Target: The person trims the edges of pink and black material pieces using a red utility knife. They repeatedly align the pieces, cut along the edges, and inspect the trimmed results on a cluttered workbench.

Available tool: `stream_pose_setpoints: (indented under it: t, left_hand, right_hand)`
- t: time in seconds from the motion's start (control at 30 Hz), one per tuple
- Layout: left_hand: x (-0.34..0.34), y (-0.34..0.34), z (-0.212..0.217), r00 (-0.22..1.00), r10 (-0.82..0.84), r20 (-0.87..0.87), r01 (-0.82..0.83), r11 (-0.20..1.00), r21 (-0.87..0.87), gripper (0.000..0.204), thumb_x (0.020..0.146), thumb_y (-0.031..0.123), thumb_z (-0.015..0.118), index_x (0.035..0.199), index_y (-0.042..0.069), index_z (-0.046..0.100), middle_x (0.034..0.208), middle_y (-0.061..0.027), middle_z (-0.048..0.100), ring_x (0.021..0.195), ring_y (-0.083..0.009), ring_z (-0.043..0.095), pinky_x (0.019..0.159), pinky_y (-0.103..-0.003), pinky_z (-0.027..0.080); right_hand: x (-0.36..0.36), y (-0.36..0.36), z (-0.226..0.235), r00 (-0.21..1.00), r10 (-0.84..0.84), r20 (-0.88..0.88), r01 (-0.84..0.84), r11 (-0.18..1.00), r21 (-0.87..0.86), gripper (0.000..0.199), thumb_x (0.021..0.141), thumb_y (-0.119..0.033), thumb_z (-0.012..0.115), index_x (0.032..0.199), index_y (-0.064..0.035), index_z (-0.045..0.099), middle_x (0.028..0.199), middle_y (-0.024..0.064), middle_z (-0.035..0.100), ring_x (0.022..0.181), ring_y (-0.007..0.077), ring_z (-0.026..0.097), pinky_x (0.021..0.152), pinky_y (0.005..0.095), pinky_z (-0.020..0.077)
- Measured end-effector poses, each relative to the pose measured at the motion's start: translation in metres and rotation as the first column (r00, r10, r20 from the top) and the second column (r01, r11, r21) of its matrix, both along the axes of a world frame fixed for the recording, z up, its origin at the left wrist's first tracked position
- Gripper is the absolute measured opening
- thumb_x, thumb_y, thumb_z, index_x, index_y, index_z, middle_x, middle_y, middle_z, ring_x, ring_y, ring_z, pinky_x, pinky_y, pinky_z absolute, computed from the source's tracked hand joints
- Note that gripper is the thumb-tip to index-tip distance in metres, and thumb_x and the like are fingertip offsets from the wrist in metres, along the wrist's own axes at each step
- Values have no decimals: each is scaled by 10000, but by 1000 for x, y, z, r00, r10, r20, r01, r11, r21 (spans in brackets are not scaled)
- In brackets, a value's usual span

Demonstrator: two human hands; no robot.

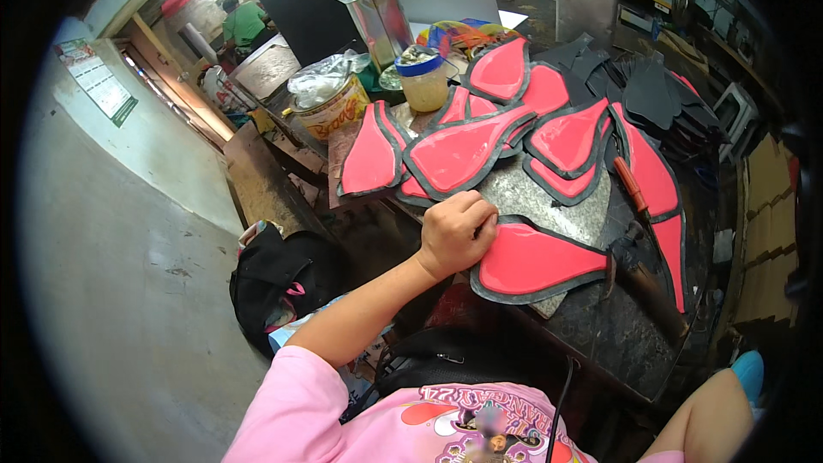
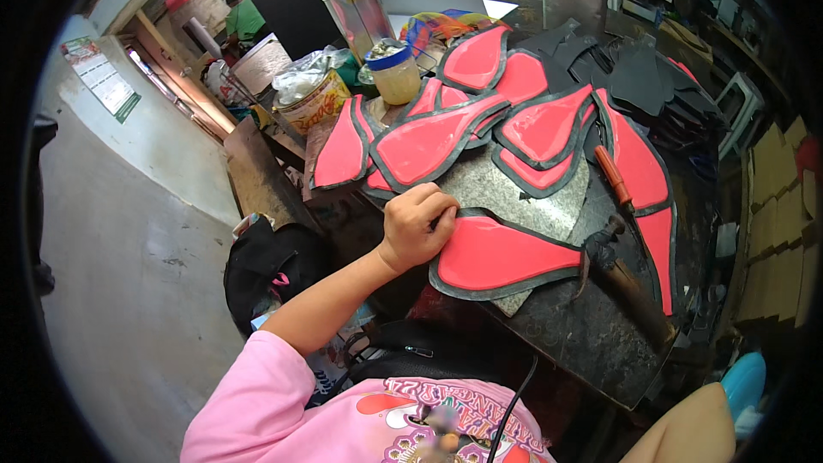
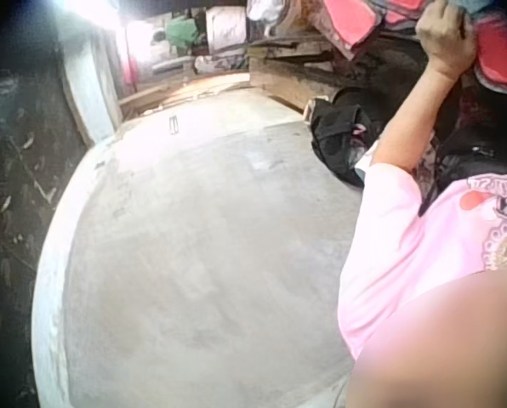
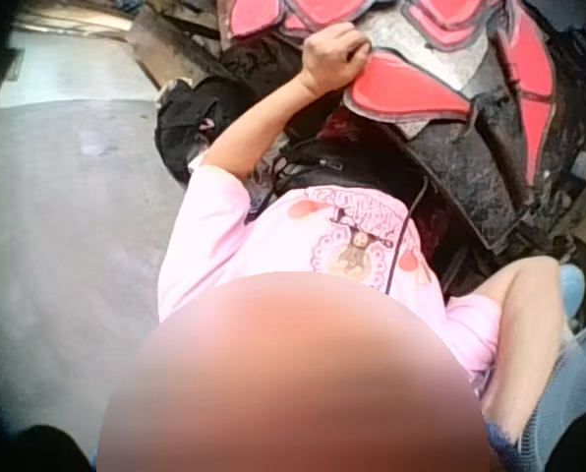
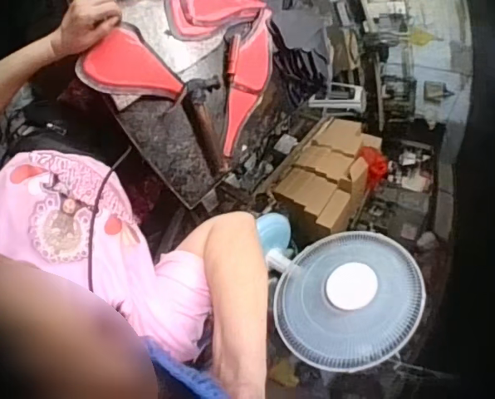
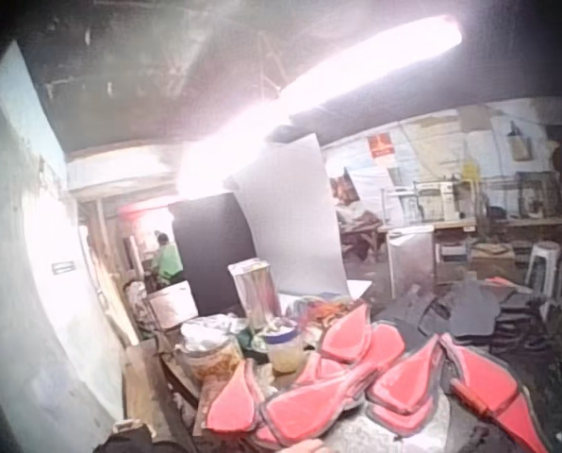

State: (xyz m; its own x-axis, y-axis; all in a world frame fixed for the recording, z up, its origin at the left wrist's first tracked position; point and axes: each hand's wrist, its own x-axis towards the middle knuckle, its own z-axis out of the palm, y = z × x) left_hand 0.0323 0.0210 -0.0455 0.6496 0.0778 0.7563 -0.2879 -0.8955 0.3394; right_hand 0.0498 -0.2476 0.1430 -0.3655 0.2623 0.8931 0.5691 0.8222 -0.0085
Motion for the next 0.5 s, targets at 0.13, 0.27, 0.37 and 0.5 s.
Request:
stream_pose_setpoints:
  t: [0.13, 0.27, 0.37, 0.5]
  left_hand:
    - [-2, 0, 4, 999, 41, -26, -39, 998, 50, 16, 778, 60, 659, 787, 64, 646, 715, -98, 571, 633, -294, 605, 561, -391, 482]
    - [-3, -3, 8, 998, 41, -36, -40, 999, 21, 48, 781, 90, 667, 764, 80, 623, 723, -86, 552, 656, -279, 606, 579, -391, 497]
    - [-2, -3, 7, 999, 46, -19, -45, 998, 45, 50, 769, 78, 677, 776, 70, 628, 719, -86, 566, 658, -282, 609, 581, -387, 500]
    - [-1, -1, 4, 999, 35, 7, -35, 999, 30, 21, 774, 54, 667, 783, 61, 649, 687, -94, 567, 610, -284, 596, 552, -379, 473]
  right_hand:
    - [0, -1, -2, 999, -17, 30, 17, 1000, -5, 315, 918, -214, 623, 1189, -56, 650, 1187, 105, 641, 1113, 237, 591, 1008, 395, 426]
    - [0, -1, -2, 996, -33, 77, 35, 999, -14, 321, 922, -223, 616, 1196, -58, 644, 1195, 104, 635, 1120, 234, 584, 1014, 395, 419]
    - [1, -2, -1, 997, -57, 55, 59, 998, -37, 326, 926, -230, 610, 1201, -59, 640, 1201, 103, 631, 1125, 232, 579, 1019, 396, 413]
    - [2, -2, -1, 993, -93, 74, 96, 995, -38, 332, 930, -239, 603, 1209, -61, 634, 1210, 102, 625, 1133, 230, 572, 1026, 397, 406]
